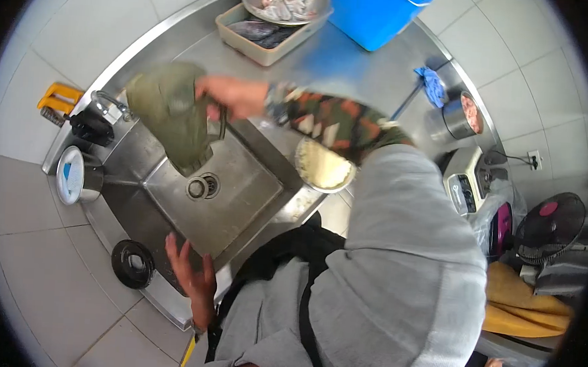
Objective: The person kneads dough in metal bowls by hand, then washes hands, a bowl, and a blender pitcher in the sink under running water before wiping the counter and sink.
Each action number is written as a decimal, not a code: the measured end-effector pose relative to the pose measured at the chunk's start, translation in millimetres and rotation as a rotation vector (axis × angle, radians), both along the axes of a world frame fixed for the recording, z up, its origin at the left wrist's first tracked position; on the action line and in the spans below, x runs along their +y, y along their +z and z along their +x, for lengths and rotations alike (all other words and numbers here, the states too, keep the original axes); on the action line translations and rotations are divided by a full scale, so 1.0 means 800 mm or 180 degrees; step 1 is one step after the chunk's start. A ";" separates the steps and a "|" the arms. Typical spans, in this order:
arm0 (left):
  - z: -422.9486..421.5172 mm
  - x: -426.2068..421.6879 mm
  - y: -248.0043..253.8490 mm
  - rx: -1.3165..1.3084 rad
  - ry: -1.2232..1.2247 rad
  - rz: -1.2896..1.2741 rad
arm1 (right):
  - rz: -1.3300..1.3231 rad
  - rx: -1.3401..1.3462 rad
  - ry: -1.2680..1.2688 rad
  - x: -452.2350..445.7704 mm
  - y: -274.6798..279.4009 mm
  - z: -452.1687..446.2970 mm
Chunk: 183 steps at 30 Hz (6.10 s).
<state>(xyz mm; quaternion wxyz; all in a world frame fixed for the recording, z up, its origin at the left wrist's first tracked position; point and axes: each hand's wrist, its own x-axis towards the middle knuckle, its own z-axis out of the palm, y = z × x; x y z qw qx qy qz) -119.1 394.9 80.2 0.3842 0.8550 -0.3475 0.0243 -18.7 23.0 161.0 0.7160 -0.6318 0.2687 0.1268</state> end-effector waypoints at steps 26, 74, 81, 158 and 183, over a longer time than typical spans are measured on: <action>-0.247 -0.406 -0.076 0.2067 0.0739 -0.0218 | -0.3455 0.0672 -0.0728 -0.741 0.112 -0.504; -0.136 -0.529 -0.156 -0.0350 0.0173 0.1292 | -0.5622 0.0334 0.3461 -0.367 0.048 -0.230; 0.053 -0.323 -0.141 0.1576 -0.0093 0.2445 | -0.5704 0.0100 0.3214 -0.326 0.087 -0.200; 0.349 -0.139 -0.069 0.4841 0.0196 -0.4284 | -0.0557 -0.1133 -0.0746 0.212 -0.148 0.226; 0.017 0.056 -0.145 0.2244 0.1381 0.0780 | -0.2958 -0.0537 0.0826 0.080 -0.437 0.156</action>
